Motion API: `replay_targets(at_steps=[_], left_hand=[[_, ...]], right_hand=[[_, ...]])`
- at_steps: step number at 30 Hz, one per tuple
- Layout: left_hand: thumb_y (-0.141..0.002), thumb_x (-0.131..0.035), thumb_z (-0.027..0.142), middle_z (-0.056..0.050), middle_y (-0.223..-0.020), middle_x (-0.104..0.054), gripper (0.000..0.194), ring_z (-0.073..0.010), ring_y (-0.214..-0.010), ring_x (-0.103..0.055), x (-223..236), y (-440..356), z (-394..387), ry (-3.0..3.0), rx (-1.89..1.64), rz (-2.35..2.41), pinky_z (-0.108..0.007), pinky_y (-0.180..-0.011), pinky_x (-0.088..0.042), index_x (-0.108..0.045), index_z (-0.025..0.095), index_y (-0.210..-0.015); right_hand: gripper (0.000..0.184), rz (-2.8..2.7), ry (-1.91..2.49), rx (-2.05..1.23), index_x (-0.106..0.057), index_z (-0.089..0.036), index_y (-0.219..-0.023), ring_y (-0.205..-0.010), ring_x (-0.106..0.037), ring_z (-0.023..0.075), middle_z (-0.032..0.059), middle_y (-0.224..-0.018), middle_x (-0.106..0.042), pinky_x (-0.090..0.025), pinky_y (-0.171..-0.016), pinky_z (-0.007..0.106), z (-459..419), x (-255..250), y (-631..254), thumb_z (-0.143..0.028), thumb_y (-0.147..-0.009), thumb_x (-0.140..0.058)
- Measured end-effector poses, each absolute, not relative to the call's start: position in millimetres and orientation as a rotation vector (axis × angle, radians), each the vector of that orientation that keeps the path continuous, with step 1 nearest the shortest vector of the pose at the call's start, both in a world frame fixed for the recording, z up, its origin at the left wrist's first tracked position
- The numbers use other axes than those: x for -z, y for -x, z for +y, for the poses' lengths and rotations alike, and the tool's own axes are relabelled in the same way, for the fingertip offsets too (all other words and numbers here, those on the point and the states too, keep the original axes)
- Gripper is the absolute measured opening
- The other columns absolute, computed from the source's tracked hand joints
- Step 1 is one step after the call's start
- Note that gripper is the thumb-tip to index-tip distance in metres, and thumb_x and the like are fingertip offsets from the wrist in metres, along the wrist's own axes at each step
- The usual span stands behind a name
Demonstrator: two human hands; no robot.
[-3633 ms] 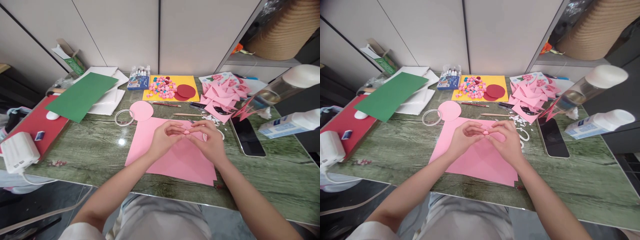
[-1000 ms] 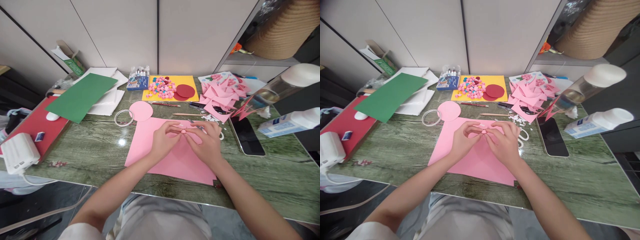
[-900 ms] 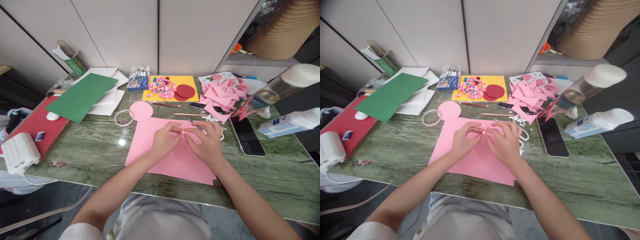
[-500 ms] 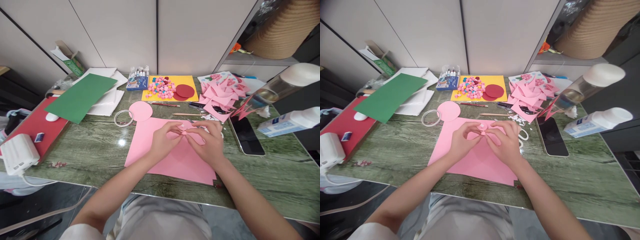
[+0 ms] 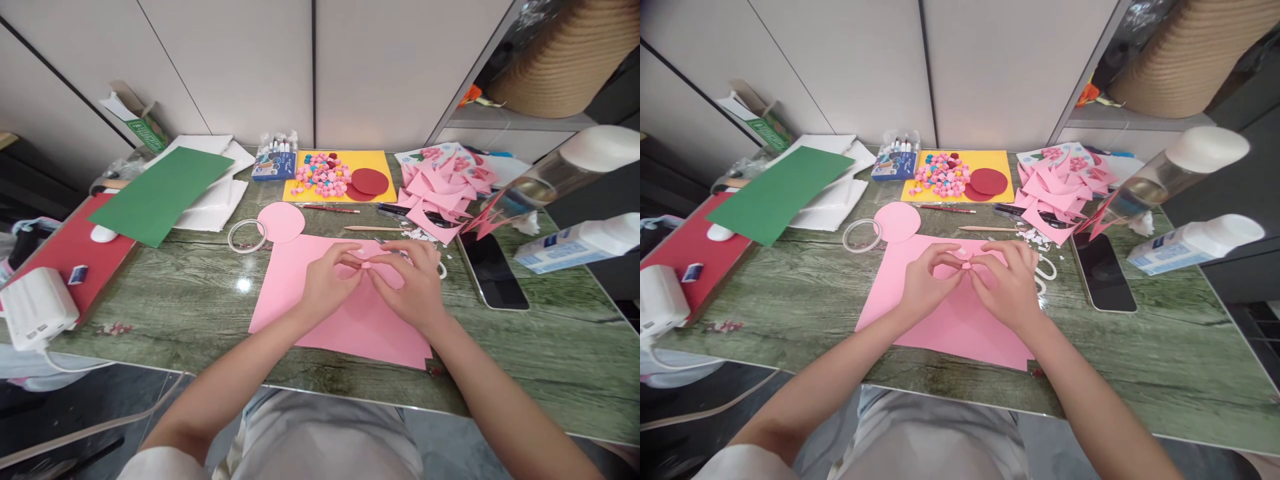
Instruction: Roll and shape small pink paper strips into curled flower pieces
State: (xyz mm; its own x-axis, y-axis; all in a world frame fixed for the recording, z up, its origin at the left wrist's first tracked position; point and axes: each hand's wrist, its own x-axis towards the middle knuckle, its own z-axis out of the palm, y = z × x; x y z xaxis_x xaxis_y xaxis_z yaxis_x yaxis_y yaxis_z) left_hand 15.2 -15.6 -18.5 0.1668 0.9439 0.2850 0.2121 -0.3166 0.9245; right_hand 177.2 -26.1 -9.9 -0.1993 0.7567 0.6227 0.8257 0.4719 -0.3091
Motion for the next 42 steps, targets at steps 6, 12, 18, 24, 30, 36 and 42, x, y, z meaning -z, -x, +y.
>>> replay_targets(at_steps=[6, 12, 18, 24, 30, 36, 42], left_hand=[[-0.075, -0.057, 0.008, 0.003, -0.092, -0.068, 0.038, -0.0128, -0.088, -0.063, 22, -13, -16, -2.081, -1.103, 1.258, -0.027, -0.081, -0.048, -0.051, 0.024, -0.109], [-0.075, -0.060, 0.011, 0.000, -0.102, -0.065, 0.036, -0.0105, -0.081, -0.065, 17, -12, -15, -1.930, -1.198, 1.118, -0.025, -0.079, -0.049, -0.052, 0.023, -0.108], [-0.072, -0.066, 0.014, -0.004, -0.103, -0.063, 0.035, -0.0129, -0.080, -0.066, 15, -13, -17, -1.619, -1.288, 0.964, -0.028, -0.081, -0.050, -0.055, 0.021, -0.104], [-0.070, -0.066, 0.011, -0.003, -0.091, -0.066, 0.034, -0.0132, -0.082, -0.065, 19, -17, -17, -1.385, -1.311, 0.882, -0.028, -0.083, -0.050, -0.054, 0.019, -0.101], [-0.070, -0.065, 0.010, -0.003, -0.085, -0.067, 0.037, -0.0143, -0.082, -0.066, 19, -16, -14, -1.374, -1.254, 0.951, -0.029, -0.082, -0.050, -0.052, 0.019, -0.103], [-0.071, -0.059, 0.006, 0.002, -0.086, -0.068, 0.043, -0.0126, -0.082, -0.065, 17, -13, -15, -1.733, -1.112, 1.147, -0.026, -0.080, -0.049, -0.050, 0.023, -0.110], [-0.075, -0.053, 0.006, 0.003, -0.095, -0.067, 0.042, -0.0133, -0.086, -0.064, 17, -12, -15, -2.027, -0.991, 1.241, -0.029, -0.082, -0.048, -0.048, 0.026, -0.112]], right_hand=[[0.011, -2.109, 1.229, 0.397, -0.061, -0.025, -0.083, -0.096, -0.051, 0.0227, 0.0022, -0.095, -0.065, -0.030, -0.080, 0.040, -26, 14, -178, -0.022, -0.073, -0.063], [0.013, -2.045, 1.183, 0.288, -0.063, -0.027, -0.084, -0.093, -0.052, 0.0218, 0.0018, -0.094, -0.064, -0.034, -0.079, 0.040, -24, 10, -184, -0.023, -0.072, -0.067], [0.011, -1.913, 1.192, -0.050, -0.066, -0.028, -0.083, -0.092, -0.054, 0.0207, 0.0024, -0.094, -0.061, -0.039, -0.081, 0.040, -24, 3, -186, -0.025, -0.073, -0.067], [0.009, -1.814, 1.241, -0.336, -0.066, -0.028, -0.083, -0.092, -0.054, 0.0197, 0.0023, -0.092, -0.059, -0.044, -0.080, 0.039, -24, 6, -181, -0.028, -0.074, -0.066], [0.009, -1.888, 1.274, -0.185, -0.066, -0.027, -0.084, -0.092, -0.052, 0.0198, 0.0022, -0.093, -0.060, -0.040, -0.081, 0.039, -24, 9, -178, -0.027, -0.075, -0.064], [0.009, -2.082, 1.284, 0.187, -0.065, -0.026, -0.083, -0.096, -0.049, 0.0227, 0.0026, -0.099, -0.062, -0.032, -0.079, 0.040, -24, 10, -181, -0.025, -0.074, -0.063], [0.010, -2.202, 1.228, 0.309, -0.062, -0.026, -0.085, -0.098, -0.049, 0.0229, 0.0013, -0.097, -0.065, -0.029, -0.080, 0.041, -23, 13, -182, -0.022, -0.076, -0.062]])
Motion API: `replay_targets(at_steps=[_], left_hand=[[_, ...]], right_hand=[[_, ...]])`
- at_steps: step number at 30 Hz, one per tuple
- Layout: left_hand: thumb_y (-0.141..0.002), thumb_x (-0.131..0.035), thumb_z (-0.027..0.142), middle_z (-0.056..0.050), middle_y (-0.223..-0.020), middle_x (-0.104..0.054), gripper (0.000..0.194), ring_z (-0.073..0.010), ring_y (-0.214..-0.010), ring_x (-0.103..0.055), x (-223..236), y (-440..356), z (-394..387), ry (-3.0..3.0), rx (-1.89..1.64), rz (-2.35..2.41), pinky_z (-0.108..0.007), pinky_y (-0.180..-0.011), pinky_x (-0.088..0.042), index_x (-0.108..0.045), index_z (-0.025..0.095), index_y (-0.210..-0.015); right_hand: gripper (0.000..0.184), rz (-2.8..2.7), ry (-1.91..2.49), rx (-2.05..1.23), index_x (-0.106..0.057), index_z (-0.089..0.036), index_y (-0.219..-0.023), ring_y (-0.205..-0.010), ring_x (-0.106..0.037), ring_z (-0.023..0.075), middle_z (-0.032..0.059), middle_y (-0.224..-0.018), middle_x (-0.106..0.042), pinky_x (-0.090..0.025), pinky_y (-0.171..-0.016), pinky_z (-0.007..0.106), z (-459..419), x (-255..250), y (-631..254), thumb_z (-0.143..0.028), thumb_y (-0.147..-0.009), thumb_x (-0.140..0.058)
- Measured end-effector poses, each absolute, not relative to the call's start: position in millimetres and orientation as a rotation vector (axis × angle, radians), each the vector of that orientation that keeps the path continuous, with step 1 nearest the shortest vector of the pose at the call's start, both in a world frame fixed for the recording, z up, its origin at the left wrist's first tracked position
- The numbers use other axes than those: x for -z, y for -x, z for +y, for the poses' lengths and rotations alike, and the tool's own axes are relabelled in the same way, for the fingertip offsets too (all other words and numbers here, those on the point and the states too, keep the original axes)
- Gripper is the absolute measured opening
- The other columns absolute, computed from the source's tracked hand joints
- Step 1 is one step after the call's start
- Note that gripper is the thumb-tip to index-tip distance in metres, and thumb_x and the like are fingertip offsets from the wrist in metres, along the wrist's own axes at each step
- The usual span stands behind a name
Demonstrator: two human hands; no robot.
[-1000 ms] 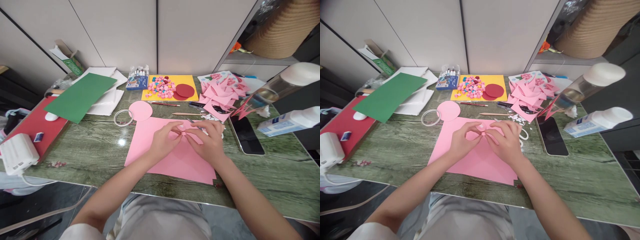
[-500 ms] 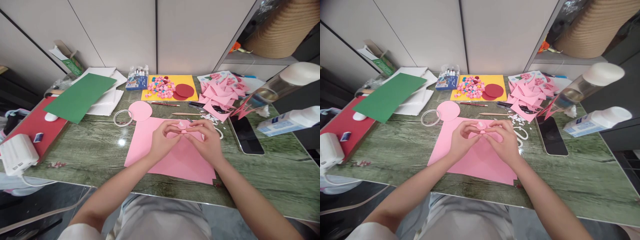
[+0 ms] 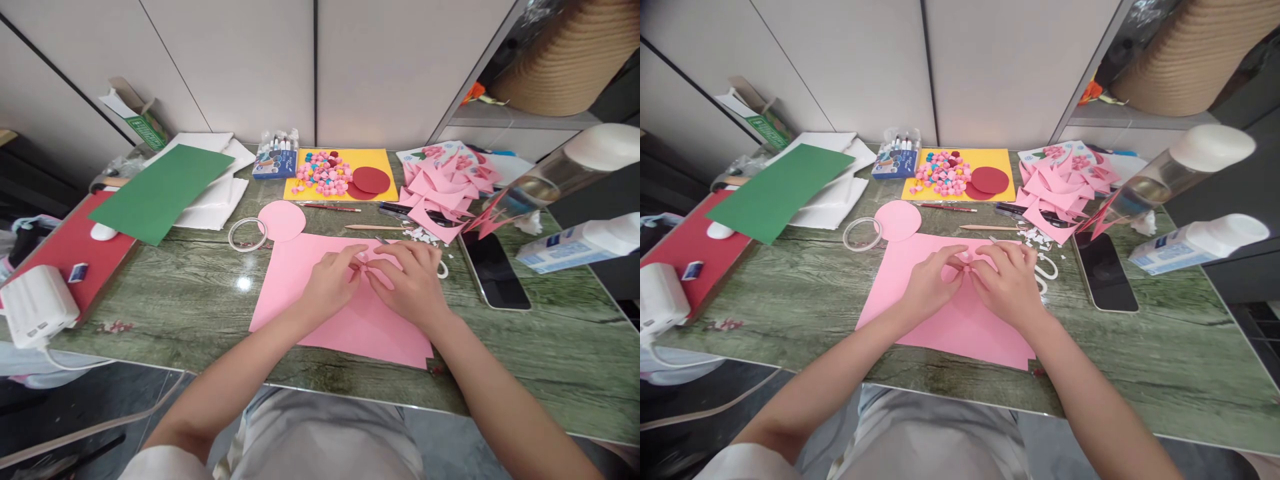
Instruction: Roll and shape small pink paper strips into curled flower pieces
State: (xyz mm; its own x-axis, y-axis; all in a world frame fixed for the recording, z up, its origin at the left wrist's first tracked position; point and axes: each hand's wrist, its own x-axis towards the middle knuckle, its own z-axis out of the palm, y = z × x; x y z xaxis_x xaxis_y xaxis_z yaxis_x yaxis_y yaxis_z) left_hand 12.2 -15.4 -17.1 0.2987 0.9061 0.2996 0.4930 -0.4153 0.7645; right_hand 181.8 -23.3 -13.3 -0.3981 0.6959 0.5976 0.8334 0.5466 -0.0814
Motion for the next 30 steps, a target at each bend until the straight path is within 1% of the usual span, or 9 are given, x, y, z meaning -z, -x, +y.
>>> replay_targets(at_steps=[2, 5, 7, 12, 17, 20, 24, 27, 30], left_hand=[[-0.075, -0.054, 0.006, 0.002, -0.095, -0.066, 0.041, -0.0124, -0.085, -0.064, 15.1, -11.5, -14.7, -1.970, -1.026, 1.198, -0.027, -0.081, -0.048, -0.049, 0.025, -0.111], [-0.073, -0.059, 0.007, 0.001, -0.088, -0.066, 0.041, -0.0116, -0.082, -0.065, 11.6, -10.6, -13.2, -1.775, -1.114, 1.099, -0.025, -0.080, -0.049, -0.050, 0.023, -0.110], [-0.071, -0.062, 0.008, 0.000, -0.084, -0.066, 0.041, -0.0126, -0.082, -0.065, 11.1, -10.8, -12.1, -1.638, -1.165, 1.024, -0.026, -0.082, -0.049, -0.051, 0.021, -0.108], [-0.070, -0.066, 0.011, -0.003, -0.083, -0.067, 0.041, -0.0139, -0.084, -0.065, 15.8, -12.5, -9.5, -1.337, -1.208, 0.805, -0.029, -0.082, -0.050, -0.051, 0.018, -0.107], [-0.069, -0.068, 0.014, -0.004, -0.082, -0.067, 0.040, -0.0140, -0.082, -0.065, 19.4, -13.8, -8.8, -1.281, -1.190, 0.824, -0.027, -0.078, -0.051, -0.051, 0.018, -0.105], [-0.070, -0.066, 0.012, -0.002, -0.081, -0.066, 0.038, -0.0135, -0.081, -0.065, 18.3, -14.2, -10.5, -1.401, -1.204, 0.922, -0.028, -0.079, -0.051, -0.051, 0.019, -0.104], [-0.072, -0.062, 0.011, 0.001, -0.084, -0.067, 0.037, -0.0128, -0.080, -0.065, 15.0, -13.9, -14.0, -1.713, -1.134, 1.124, -0.027, -0.079, -0.049, -0.052, 0.023, -0.105], [-0.074, -0.059, 0.011, 0.003, -0.090, -0.067, 0.037, -0.0137, -0.084, -0.065, 15.0, -13.4, -16.1, -1.911, -1.051, 1.221, -0.029, -0.080, -0.048, -0.051, 0.025, -0.107], [-0.075, -0.057, 0.009, 0.002, -0.094, -0.067, 0.037, -0.0142, -0.088, -0.064, 15.8, -12.8, -17.0, -2.016, -1.059, 1.244, -0.030, -0.083, -0.047, -0.051, 0.025, -0.107]], right_hand=[[0.010, -2.185, 1.217, 0.289, -0.062, -0.026, -0.086, -0.098, -0.050, 0.0224, 0.0012, -0.096, -0.065, -0.030, -0.080, 0.041, -22.8, 13.1, -183.1, -0.023, -0.076, -0.062], [0.008, -2.095, 1.217, 0.195, -0.063, -0.027, -0.084, -0.095, -0.051, 0.0212, 0.0017, -0.096, -0.064, -0.032, -0.080, 0.039, -22.4, 10.7, -184.8, -0.025, -0.076, -0.063], [0.007, -2.040, 1.216, 0.099, -0.063, -0.027, -0.083, -0.093, -0.051, 0.0205, 0.0021, -0.095, -0.062, -0.034, -0.079, 0.038, -22.5, 8.3, -185.1, -0.026, -0.076, -0.064], [0.008, -1.926, 1.206, -0.149, -0.064, -0.026, -0.084, -0.092, -0.053, 0.0200, 0.0029, -0.093, -0.060, -0.040, -0.081, 0.038, -23.5, 4.9, -182.0, -0.027, -0.077, -0.063], [0.008, -1.872, 1.234, -0.287, -0.064, -0.026, -0.085, -0.091, -0.053, 0.0196, 0.0030, -0.091, -0.059, -0.042, -0.082, 0.038, -23.6, 6.3, -179.0, -0.026, -0.077, -0.061], [0.008, -1.940, 1.259, -0.195, -0.063, -0.025, -0.083, -0.091, -0.052, 0.0201, 0.0032, -0.093, -0.059, -0.040, -0.081, 0.039, -23.1, 8.3, -179.1, -0.025, -0.076, -0.062], [0.010, -2.067, 1.295, 0.056, -0.062, -0.025, -0.084, -0.095, -0.050, 0.0227, 0.0033, -0.098, -0.061, -0.035, -0.080, 0.040, -23.2, 11.8, -179.4, -0.024, -0.074, -0.062], [0.010, -2.126, 1.253, 0.239, -0.061, -0.025, -0.084, -0.096, -0.050, 0.0231, 0.0029, -0.096, -0.063, -0.033, -0.079, 0.040, -23.5, 13.4, -179.4, -0.023, -0.074, -0.062], [0.009, -2.134, 1.195, 0.334, -0.061, -0.025, -0.082, -0.095, -0.050, 0.0222, 0.0017, -0.093, -0.065, -0.032, -0.079, 0.040, -23.6, 13.6, -180.5, -0.022, -0.074, -0.063]])
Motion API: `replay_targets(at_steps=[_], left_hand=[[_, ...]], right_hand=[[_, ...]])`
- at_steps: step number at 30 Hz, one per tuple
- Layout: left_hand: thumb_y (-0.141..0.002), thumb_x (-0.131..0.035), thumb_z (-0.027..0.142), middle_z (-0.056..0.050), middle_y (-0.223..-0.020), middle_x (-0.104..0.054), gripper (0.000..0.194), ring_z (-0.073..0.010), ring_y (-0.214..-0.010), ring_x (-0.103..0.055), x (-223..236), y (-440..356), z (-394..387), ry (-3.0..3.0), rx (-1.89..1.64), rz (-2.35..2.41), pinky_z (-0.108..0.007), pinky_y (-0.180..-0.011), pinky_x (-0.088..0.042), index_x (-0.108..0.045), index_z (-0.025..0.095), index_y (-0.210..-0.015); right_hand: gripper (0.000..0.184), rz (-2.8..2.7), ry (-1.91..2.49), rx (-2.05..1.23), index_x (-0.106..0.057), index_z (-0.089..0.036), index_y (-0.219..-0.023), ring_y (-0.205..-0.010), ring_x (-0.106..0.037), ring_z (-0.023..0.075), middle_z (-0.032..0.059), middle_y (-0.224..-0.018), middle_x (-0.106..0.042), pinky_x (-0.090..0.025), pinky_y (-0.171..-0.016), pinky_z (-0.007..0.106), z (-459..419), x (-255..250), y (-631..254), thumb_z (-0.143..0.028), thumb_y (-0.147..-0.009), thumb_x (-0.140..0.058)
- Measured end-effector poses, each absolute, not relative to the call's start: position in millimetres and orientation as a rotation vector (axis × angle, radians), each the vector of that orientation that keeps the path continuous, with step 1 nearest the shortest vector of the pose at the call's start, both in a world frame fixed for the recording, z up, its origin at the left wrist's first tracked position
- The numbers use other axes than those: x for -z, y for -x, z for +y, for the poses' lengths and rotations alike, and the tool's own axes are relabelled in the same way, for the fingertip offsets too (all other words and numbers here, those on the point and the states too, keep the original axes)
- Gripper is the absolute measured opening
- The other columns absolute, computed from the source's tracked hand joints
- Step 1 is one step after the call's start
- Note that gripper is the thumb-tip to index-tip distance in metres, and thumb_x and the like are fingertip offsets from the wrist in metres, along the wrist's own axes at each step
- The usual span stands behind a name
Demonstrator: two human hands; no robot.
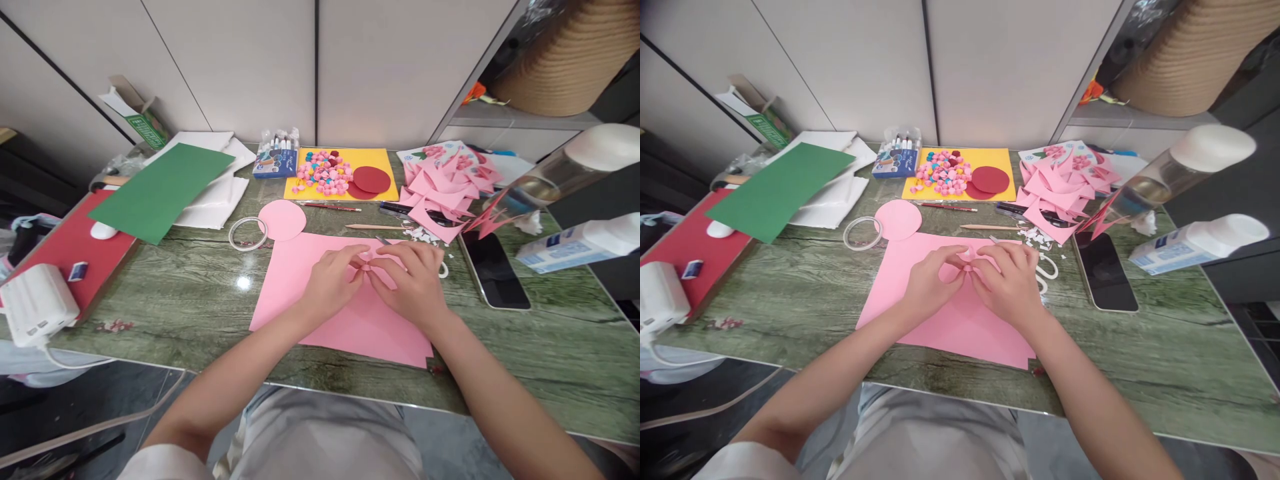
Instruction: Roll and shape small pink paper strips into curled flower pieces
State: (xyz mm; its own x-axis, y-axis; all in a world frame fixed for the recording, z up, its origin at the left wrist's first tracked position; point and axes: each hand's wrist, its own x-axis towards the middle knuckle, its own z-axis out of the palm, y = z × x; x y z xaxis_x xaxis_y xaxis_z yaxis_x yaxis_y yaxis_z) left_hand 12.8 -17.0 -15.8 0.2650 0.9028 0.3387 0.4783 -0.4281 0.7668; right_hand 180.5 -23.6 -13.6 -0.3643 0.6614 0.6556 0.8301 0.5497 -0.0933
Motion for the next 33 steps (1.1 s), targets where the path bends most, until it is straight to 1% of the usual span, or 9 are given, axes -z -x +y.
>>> replay_targets(at_steps=[3, 6, 12, 16, 21, 26, 28, 31, 33], left_hand=[[-0.075, -0.057, 0.009, 0.001, -0.098, -0.066, 0.035, -0.0124, -0.086, -0.064, 14.6, -12.0, -16.8, -1.932, -1.137, 1.154, -0.028, -0.082, -0.048, -0.051, 0.024, -0.107], [-0.075, -0.059, 0.011, -0.002, -0.100, -0.065, 0.035, -0.0118, -0.083, -0.065, 12.4, -11.9, -16.0, -1.755, -1.215, 1.031, -0.028, -0.082, -0.050, -0.051, 0.023, -0.107], [-0.073, -0.063, 0.011, -0.003, -0.090, -0.066, 0.038, -0.0133, -0.085, -0.065, 12.4, -13.6, -15.4, -1.507, -1.250, 0.850, -0.031, -0.085, -0.050, -0.050, 0.020, -0.107], [-0.071, -0.064, 0.009, -0.003, -0.089, -0.067, 0.037, -0.0128, -0.083, -0.065, 14.5, -14.5, -14.4, -1.416, -1.263, 0.826, -0.030, -0.084, -0.050, -0.051, 0.020, -0.104], [-0.070, -0.064, 0.008, -0.002, -0.084, -0.066, 0.036, -0.0134, -0.083, -0.065, 18.0, -15.1, -13.5, -1.433, -1.253, 0.913, -0.029, -0.082, -0.050, -0.051, 0.019, -0.102], [-0.072, -0.060, 0.008, -0.001, -0.095, -0.066, 0.033, -0.0123, -0.081, -0.066, 18.0, -14.5, -15.9, -1.634, -1.218, 1.068, -0.027, -0.080, -0.051, -0.053, 0.021, -0.101], [-0.073, -0.058, 0.007, 0.000, -0.095, -0.066, 0.035, -0.0122, -0.082, -0.065, 17.0, -13.7, -17.1, -1.753, -1.160, 1.128, -0.027, -0.079, -0.050, -0.052, 0.023, -0.104], [-0.074, -0.056, 0.007, 0.001, -0.096, -0.067, 0.035, -0.0127, -0.085, -0.065, 15.7, -12.7, -18.4, -1.911, -1.100, 1.198, -0.029, -0.081, -0.049, -0.053, 0.024, -0.105], [-0.075, -0.055, 0.006, 0.001, -0.098, -0.067, 0.034, -0.0126, -0.086, -0.065, 14.9, -12.5, -18.9, -1.965, -1.122, 1.200, -0.029, -0.083, -0.049, -0.053, 0.023, -0.104]], right_hand=[[0.010, -2.065, 1.182, 0.288, -0.062, -0.027, -0.082, -0.093, -0.051, 0.0215, 0.0010, -0.092, -0.065, -0.033, -0.079, 0.039, -23.4, 12.5, -183.1, -0.024, -0.073, -0.066], [0.010, -1.985, 1.201, 0.139, -0.064, -0.029, -0.082, -0.092, -0.053, 0.0212, 0.0015, -0.093, -0.063, -0.036, -0.079, 0.039, -23.2, 10.1, -185.5, -0.026, -0.073, -0.067], [0.009, -1.857, 1.181, -0.141, -0.067, -0.029, -0.082, -0.090, -0.054, 0.0199, 0.0018, -0.091, -0.061, -0.041, -0.079, 0.039, -23.3, 7.3, -184.4, -0.029, -0.073, -0.067], [0.008, -1.825, 1.184, -0.249, -0.067, -0.028, -0.082, -0.089, -0.055, 0.0197, 0.0024, -0.090, -0.060, -0.044, -0.078, 0.039, -23.7, 8.1, -180.7, -0.029, -0.074, -0.066], [0.011, -1.900, 1.199, -0.109, -0.065, -0.027, -0.084, -0.091, -0.054, 0.0202, 0.0028, -0.092, -0.061, -0.041, -0.080, 0.039, -23.9, 8.0, -179.7, -0.025, -0.074, -0.065], [0.012, -2.023, 1.230, 0.057, -0.064, -0.027, -0.085, -0.094, -0.052, 0.0216, 0.0029, -0.096, -0.061, -0.036, -0.080, 0.039, -23.6, 9.4, -182.0, -0.025, -0.073, -0.064], [0.011, -2.056, 1.240, 0.138, -0.063, -0.027, -0.084, -0.095, -0.051, 0.0221, 0.0028, -0.097, -0.061, -0.034, -0.079, 0.039, -23.3, 10.9, -182.5, -0.026, -0.073, -0.064], [0.010, -2.101, 1.212, 0.268, -0.062, -0.026, -0.084, -0.094, -0.051, 0.0217, 0.0019, -0.094, -0.063, -0.031, -0.078, 0.039, -23.3, 13.1, -182.6, -0.025, -0.073, -0.063], [0.010, -2.109, 1.181, 0.342, -0.061, -0.026, -0.083, -0.094, -0.051, 0.0211, 0.0011, -0.091, -0.064, -0.031, -0.078, 0.038, -23.5, 14.1, -182.5, -0.025, -0.073, -0.064]])
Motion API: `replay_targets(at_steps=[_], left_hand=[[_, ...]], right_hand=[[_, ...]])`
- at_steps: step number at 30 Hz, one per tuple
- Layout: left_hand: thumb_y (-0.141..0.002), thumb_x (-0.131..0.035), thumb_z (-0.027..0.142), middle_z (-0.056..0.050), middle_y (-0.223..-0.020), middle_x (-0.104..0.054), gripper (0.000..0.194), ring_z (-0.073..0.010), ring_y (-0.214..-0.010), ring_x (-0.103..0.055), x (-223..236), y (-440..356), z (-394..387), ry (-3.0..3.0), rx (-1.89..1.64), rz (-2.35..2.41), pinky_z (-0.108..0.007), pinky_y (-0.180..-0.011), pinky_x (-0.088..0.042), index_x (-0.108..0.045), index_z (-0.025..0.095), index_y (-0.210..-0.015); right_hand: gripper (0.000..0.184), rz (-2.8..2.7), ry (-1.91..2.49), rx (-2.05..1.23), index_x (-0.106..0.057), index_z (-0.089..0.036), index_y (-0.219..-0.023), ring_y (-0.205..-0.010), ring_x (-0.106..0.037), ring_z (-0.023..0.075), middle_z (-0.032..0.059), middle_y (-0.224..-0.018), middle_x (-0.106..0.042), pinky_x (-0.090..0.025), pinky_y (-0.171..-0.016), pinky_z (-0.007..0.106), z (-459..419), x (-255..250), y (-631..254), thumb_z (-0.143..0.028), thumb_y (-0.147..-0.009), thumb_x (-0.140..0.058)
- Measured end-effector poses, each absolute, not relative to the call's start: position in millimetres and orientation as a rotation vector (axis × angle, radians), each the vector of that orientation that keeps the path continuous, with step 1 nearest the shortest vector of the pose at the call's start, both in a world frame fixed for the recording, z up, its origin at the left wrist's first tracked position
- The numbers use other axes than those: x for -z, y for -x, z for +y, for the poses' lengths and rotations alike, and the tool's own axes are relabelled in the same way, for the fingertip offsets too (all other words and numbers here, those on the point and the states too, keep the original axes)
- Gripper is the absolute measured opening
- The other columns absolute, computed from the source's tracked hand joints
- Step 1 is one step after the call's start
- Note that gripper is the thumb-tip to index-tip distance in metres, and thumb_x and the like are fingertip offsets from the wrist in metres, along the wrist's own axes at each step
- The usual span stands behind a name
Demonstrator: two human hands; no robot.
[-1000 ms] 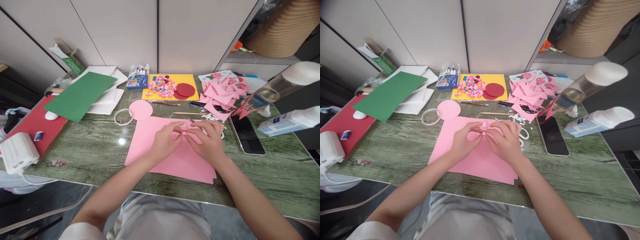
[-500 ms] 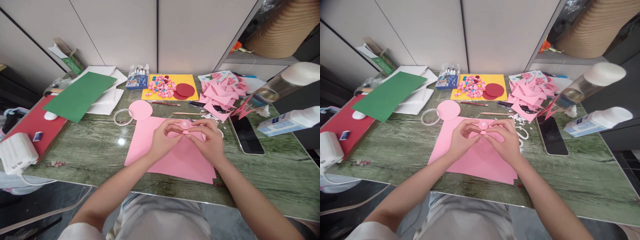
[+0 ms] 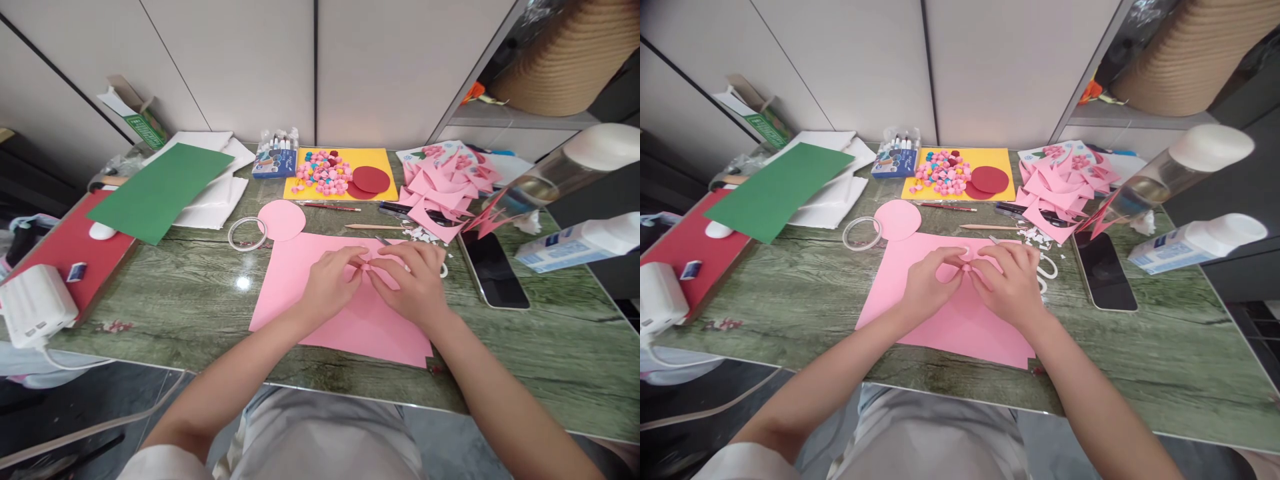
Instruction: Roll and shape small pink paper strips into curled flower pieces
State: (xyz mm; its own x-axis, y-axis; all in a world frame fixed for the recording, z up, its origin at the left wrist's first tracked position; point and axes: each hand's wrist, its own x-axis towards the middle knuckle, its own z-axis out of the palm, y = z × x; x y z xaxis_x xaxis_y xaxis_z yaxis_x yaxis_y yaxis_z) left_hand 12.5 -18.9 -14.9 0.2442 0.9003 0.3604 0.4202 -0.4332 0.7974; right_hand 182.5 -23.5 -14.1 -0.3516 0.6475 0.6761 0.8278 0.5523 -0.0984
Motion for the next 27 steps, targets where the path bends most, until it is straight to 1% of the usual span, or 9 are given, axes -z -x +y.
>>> replay_targets(at_steps=[4, 7, 9, 13, 17, 23, 27], left_hand=[[-0.075, -0.056, 0.007, 0.000, -0.097, -0.066, 0.032, -0.0126, -0.087, -0.065, 13, -13, -20, -1.871, -1.210, 1.124, -0.027, -0.084, -0.049, -0.055, 0.022, -0.103], [-0.076, -0.059, 0.011, -0.001, -0.096, -0.066, 0.025, -0.0122, -0.084, -0.066, 13, -14, -19, -1.702, -1.285, 1.023, -0.026, -0.081, -0.050, -0.056, 0.021, -0.098], [-0.075, -0.062, 0.014, -0.003, -0.095, -0.066, 0.022, -0.0129, -0.083, -0.066, 14, -14, -19, -1.581, -1.313, 0.951, -0.027, -0.081, -0.051, -0.056, 0.019, -0.096], [-0.072, -0.067, 0.017, -0.004, -0.092, -0.067, 0.029, -0.0149, -0.084, -0.066, 16, -14, -16, -1.374, -1.297, 0.833, -0.031, -0.082, -0.052, -0.055, 0.018, -0.099], [-0.070, -0.069, 0.017, -0.004, -0.089, -0.069, 0.033, -0.0149, -0.085, -0.066, 17, -14, -13, -1.265, -1.269, 0.753, -0.030, -0.082, -0.051, -0.056, 0.018, -0.099], [-0.069, -0.069, 0.015, -0.004, -0.085, -0.069, 0.032, -0.0147, -0.084, -0.066, 19, -15, -11, -1.239, -1.265, 0.756, -0.029, -0.080, -0.051, -0.055, 0.018, -0.098], [-0.072, -0.065, 0.015, -0.004, -0.092, -0.068, 0.028, -0.0145, -0.082, -0.066, 18, -15, -14, -1.425, -1.260, 0.941, -0.029, -0.080, -0.050, -0.055, 0.018, -0.098]], right_hand=[[0.010, -2.021, 1.168, 0.363, -0.062, -0.026, -0.080, -0.090, -0.052, 0.0203, 0.0005, -0.088, -0.065, -0.032, -0.078, 0.038, -24, 14, -183, -0.026, -0.071, -0.067], [0.012, -1.962, 1.173, 0.270, -0.063, -0.027, -0.081, -0.089, -0.054, 0.0200, 0.0006, -0.089, -0.064, -0.034, -0.078, 0.038, -25, 12, -183, -0.026, -0.070, -0.069], [0.013, -1.937, 1.162, 0.191, -0.064, -0.027, -0.082, -0.088, -0.055, 0.0196, 0.0009, -0.089, -0.064, -0.036, -0.078, 0.038, -25, 9, -183, -0.026, -0.070, -0.069], [0.010, -1.885, 1.137, 0.032, -0.066, -0.027, -0.082, -0.086, -0.055, 0.0186, 0.0015, -0.087, -0.062, -0.039, -0.079, 0.037, -24, 5, -182, -0.027, -0.072, -0.068], [0.008, -1.843, 1.163, -0.083, -0.067, -0.028, -0.082, -0.085, -0.054, 0.0183, 0.0018, -0.086, -0.061, -0.041, -0.077, 0.037, -25, 4, -180, -0.028, -0.073, -0.067], [0.010, -1.841, 1.200, -0.071, -0.067, -0.028, -0.083, -0.086, -0.054, 0.0185, 0.0020, -0.088, -0.061, -0.041, -0.078, 0.037, -25, 7, -179, -0.026, -0.073, -0.067], [0.010, -1.928, 1.235, -0.013, -0.066, -0.026, -0.083, -0.091, -0.054, 0.0197, 0.0031, -0.093, -0.061, -0.040, -0.081, 0.038, -24, 8, -178, -0.025, -0.073, -0.067]])
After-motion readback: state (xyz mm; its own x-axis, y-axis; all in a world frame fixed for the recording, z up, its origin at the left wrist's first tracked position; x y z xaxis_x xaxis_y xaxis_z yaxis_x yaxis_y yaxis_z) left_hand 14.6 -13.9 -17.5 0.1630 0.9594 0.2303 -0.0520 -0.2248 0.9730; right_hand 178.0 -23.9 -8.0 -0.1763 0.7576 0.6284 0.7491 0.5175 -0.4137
